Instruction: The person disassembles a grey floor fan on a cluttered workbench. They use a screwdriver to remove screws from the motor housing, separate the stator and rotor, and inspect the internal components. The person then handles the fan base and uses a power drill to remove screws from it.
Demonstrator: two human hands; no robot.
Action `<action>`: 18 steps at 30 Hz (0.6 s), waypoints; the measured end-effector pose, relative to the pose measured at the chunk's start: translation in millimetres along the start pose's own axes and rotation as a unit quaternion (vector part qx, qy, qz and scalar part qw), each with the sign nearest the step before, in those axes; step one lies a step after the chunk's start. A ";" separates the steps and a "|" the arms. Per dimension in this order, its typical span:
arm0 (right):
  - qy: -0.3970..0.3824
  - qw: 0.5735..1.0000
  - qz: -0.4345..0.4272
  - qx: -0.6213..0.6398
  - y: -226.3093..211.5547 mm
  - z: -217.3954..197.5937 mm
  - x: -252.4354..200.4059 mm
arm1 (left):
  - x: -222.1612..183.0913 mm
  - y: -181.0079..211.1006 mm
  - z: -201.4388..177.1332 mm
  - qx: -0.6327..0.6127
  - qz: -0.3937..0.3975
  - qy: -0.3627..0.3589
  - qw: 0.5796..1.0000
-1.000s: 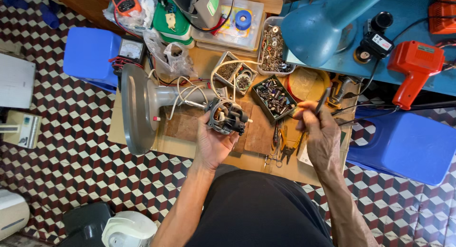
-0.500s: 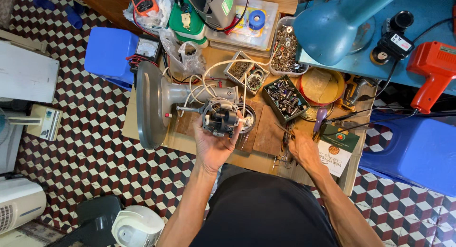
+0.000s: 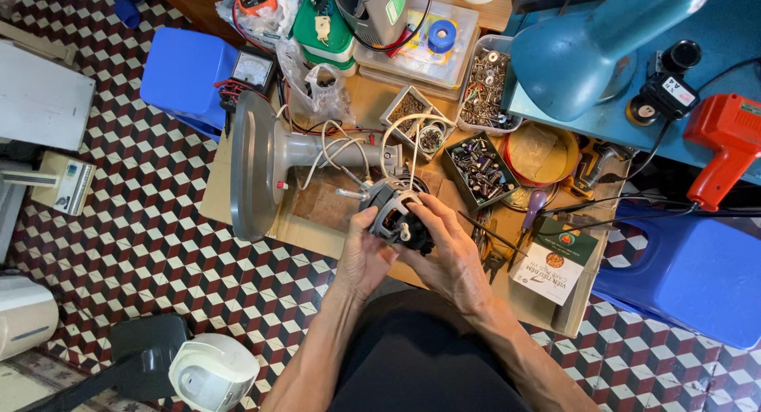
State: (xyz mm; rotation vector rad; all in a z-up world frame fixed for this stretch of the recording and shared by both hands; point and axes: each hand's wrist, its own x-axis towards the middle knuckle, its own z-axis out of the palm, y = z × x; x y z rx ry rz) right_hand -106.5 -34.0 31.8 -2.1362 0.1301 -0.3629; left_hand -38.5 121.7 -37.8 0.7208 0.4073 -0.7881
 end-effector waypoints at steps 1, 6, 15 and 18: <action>0.001 1.000 -0.020 0.004 3.6 -1.6 -2.6 | 0.2 0.8 1.7 -0.006 -0.004 -0.003 1.000; 0.006 0.997 -0.002 0.071 17.7 -15.6 -19.4 | 4.1 10.8 14.6 -0.055 -0.009 0.011 0.998; 0.142 0.876 0.321 0.330 78.3 -34.4 -34.2 | 7.9 29.5 13.7 -0.138 -0.022 -0.044 0.989; 0.169 0.892 0.364 0.210 112.6 -30.1 -25.9 | 5.0 34.0 16.5 -0.161 -0.031 -0.058 0.985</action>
